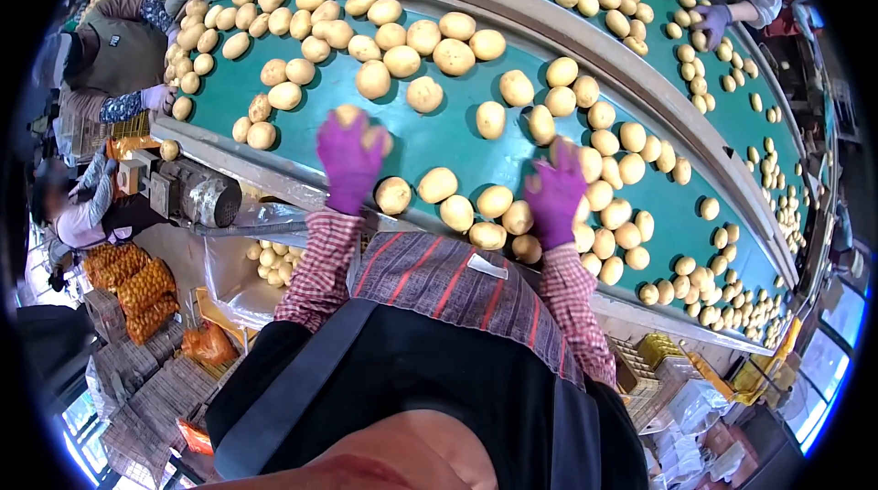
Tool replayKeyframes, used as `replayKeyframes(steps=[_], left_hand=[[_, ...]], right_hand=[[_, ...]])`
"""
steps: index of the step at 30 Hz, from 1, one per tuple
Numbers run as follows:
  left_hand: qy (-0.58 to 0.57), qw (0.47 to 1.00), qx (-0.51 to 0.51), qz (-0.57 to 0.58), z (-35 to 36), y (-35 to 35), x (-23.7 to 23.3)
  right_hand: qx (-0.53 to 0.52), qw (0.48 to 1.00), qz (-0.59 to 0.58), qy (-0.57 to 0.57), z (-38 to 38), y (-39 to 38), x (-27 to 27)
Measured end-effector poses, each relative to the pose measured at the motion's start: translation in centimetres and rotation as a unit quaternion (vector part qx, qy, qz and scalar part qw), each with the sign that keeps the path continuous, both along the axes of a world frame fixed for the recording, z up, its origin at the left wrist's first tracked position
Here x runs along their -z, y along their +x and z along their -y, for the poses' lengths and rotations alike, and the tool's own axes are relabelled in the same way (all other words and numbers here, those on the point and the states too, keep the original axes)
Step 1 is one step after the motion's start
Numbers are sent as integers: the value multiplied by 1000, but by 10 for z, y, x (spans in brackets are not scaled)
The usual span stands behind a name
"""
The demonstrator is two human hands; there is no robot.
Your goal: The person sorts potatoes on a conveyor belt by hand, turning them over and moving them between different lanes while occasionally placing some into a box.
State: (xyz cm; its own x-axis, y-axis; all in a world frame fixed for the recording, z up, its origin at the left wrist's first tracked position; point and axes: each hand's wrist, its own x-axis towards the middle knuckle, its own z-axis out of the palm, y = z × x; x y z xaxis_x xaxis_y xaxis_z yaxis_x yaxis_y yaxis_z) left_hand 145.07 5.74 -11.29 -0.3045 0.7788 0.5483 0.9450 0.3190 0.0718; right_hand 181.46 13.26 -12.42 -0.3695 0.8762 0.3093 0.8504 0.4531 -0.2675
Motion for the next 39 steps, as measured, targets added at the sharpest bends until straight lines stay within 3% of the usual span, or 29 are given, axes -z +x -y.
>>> replayKeyframes(steps=[2, 3, 6, 8, 10, 11, 13, 15, 17, 18, 20, 21, 22, 25, 26, 27, 28, 29, 30, 32, 33, 34, 36, 37, 38, 39], left_hand=[[-133, 974, 93, 156, -7, 52, -47], [12, 955, 198, 220, -17, 64, -46], [140, 950, 203, 191, -87, 33, -48], [144, 969, 144, 141, -152, -11, -40], [-89, 995, 37, 21, -201, -32, -38], [-141, 988, 43, 44, -208, -26, -47], [-250, 962, 59, 88, -215, -11, -68], [-345, 925, 105, 114, -208, 9, -75], [-367, 905, 132, 170, -183, 41, -89], [-322, 916, 147, 188, -171, 51, -80], [-228, 931, 171, 230, -142, 67, -56], [-161, 922, 180, 303, -120, 75, -64], [-95, 904, 188, 372, -90, 85, -78], [59, 923, 102, 367, 18, 75, -103], [51, 932, 8, 358, 58, 70, -114], [55, 971, -33, 231, 102, 57, -111], [0, 981, -112, 160, 152, 28, -91], [-117, 947, -267, 135, 199, 11, -75], [-280, 871, -399, 60, 218, 33, -89], [-207, 873, -369, -243, 251, 44, -62], [-127, 939, -294, -124, 236, 49, -53], [-45, 976, -213, 1, 206, 59, -43], [-48, 990, -123, 59, 134, 126, -40], [-2, 1000, -12, 7, 106, 147, -21], [7, 999, 23, 25, 87, 169, 4], [-120, 988, 11, 94, 68, 198, 3]], right_hand=[[46, 999, 17, 8, 0, 57, 11], [71, 997, 24, 13, 1, 84, 17], [114, 990, 74, 20, 6, 169, 33], [172, 971, 165, 29, 10, 217, 37], [211, 977, 30, -20, 4, 266, 48], [210, 977, -28, -15, 6, 278, 47], [197, 974, -107, -14, 9, 285, 37], [181, 977, -108, -17, 5, 286, 37], [131, 984, -123, 14, -3, 247, 19], [110, 989, -101, 24, -7, 229, 7], [33, 983, -180, 3, -21, 193, -6], [5, 978, -203, -39, -25, 175, -17], [-34, 988, -150, -12, -27, 161, -34], [-113, 982, -153, -5, -19, 134, -43], [-146, 976, -160, -9, -15, 127, -44], [-177, 971, -163, -8, -8, 118, -43], [-209, 964, -166, -4, -2, 107, -43], [-256, 950, -175, -27, 3, 95, -41], [-303, 934, -183, -52, 10, 83, -38], [-373, 909, -179, -47, 24, 60, -8], [-401, 911, -83, -36, 30, 55, -16], [-392, 916, -81, -21, 32, 59, -11], [-376, 923, -78, 13, 32, 64, 2], [-366, 928, -67, -2, 28, 77, 5], [-345, 934, -83, -29, 27, 95, 1], [-322, 940, -97, -53, 24, 116, -9]])
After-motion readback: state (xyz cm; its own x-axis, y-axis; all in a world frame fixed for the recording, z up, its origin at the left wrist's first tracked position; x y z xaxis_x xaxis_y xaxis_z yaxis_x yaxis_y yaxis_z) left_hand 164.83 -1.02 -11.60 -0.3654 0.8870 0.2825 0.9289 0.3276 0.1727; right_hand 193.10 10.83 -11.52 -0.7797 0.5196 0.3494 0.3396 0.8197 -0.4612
